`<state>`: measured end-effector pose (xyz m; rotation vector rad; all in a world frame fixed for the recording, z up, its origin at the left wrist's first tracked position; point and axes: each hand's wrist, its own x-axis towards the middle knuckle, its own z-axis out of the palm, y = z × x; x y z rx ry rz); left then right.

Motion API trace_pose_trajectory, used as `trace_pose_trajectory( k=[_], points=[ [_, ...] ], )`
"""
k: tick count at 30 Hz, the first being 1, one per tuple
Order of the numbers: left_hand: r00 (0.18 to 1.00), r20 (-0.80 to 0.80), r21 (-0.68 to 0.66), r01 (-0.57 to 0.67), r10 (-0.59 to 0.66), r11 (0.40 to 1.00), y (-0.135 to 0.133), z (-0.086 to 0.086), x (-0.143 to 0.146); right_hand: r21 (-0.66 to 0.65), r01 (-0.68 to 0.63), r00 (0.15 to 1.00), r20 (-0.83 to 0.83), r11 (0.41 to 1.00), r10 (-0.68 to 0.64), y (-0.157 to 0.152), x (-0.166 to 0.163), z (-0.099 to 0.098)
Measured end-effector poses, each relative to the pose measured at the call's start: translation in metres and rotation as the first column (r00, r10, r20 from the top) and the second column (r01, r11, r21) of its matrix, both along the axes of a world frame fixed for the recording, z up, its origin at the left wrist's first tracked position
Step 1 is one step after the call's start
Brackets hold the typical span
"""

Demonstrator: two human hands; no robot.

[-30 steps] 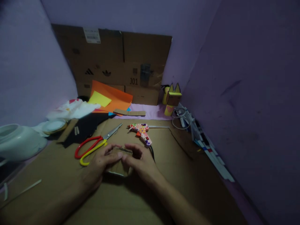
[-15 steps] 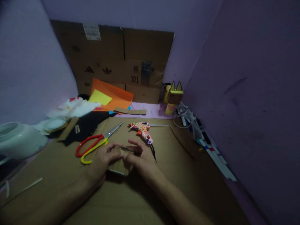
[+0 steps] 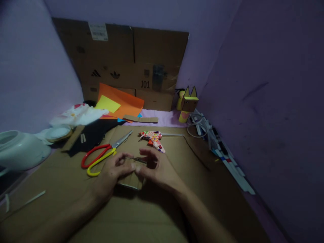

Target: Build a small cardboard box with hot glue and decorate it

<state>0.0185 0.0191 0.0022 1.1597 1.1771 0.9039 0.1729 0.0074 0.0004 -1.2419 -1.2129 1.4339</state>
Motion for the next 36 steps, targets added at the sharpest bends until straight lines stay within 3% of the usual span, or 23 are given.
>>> trace_pose_trajectory(
  k=[3,5,7,10,12,16,20,24,29,32,36],
  points=[
    [0.997,-0.075,0.052,0.030,-0.026,0.998,-0.001,0.005,-0.002,0.014,-0.110,0.987,-0.121,0.994,0.110,-0.001,0.009,-0.002],
    [0.996,-0.092,0.061,0.025,-0.020,0.998,0.000,0.004,-0.004,0.026,-0.092,0.965,-0.243,0.995,0.095,-0.001,0.013,-0.005],
    [0.993,-0.120,0.067,0.021,-0.013,0.998,0.002,0.002,-0.005,0.044,-0.023,0.964,-0.262,0.999,0.033,-0.002,0.016,-0.006],
    [0.976,-0.217,0.117,0.048,-0.022,0.992,0.002,0.001,-0.006,0.142,0.118,0.993,-0.037,0.983,-0.114,-0.004,0.011,-0.005],
    [0.959,-0.282,0.166,0.072,-0.022,0.983,0.000,0.001,-0.005,0.268,0.159,0.969,0.143,0.950,-0.202,-0.007,0.005,-0.002],
    [0.923,-0.384,0.230,0.115,-0.019,0.966,-0.004,0.004,-0.002,0.530,0.066,0.898,0.338,0.845,-0.282,-0.011,-0.003,0.000],
    [0.900,-0.432,0.267,0.189,-0.058,0.945,-0.004,0.007,-0.003,0.620,-0.057,0.849,0.443,0.782,-0.290,-0.011,0.003,0.002],
    [0.905,-0.410,0.295,0.251,-0.115,0.922,-0.001,0.007,-0.006,0.630,-0.079,0.850,0.448,0.772,-0.278,-0.012,0.006,0.002],
    [0.941,-0.314,0.211,0.196,-0.123,0.958,0.001,0.004,-0.008,0.535,-0.027,0.880,0.413,0.844,-0.234,-0.009,0.009,-0.002],
    [0.956,-0.281,0.145,0.132,-0.087,0.981,0.003,0.004,-0.008,0.431,0.154,0.800,0.474,0.889,-0.369,0.001,0.018,-0.007],
    [0.964,-0.263,0.109,0.049,-0.019,0.993,0.006,0.007,-0.008,0.362,0.296,0.650,0.601,0.884,-0.464,0.019,0.034,-0.010]
  ],
)
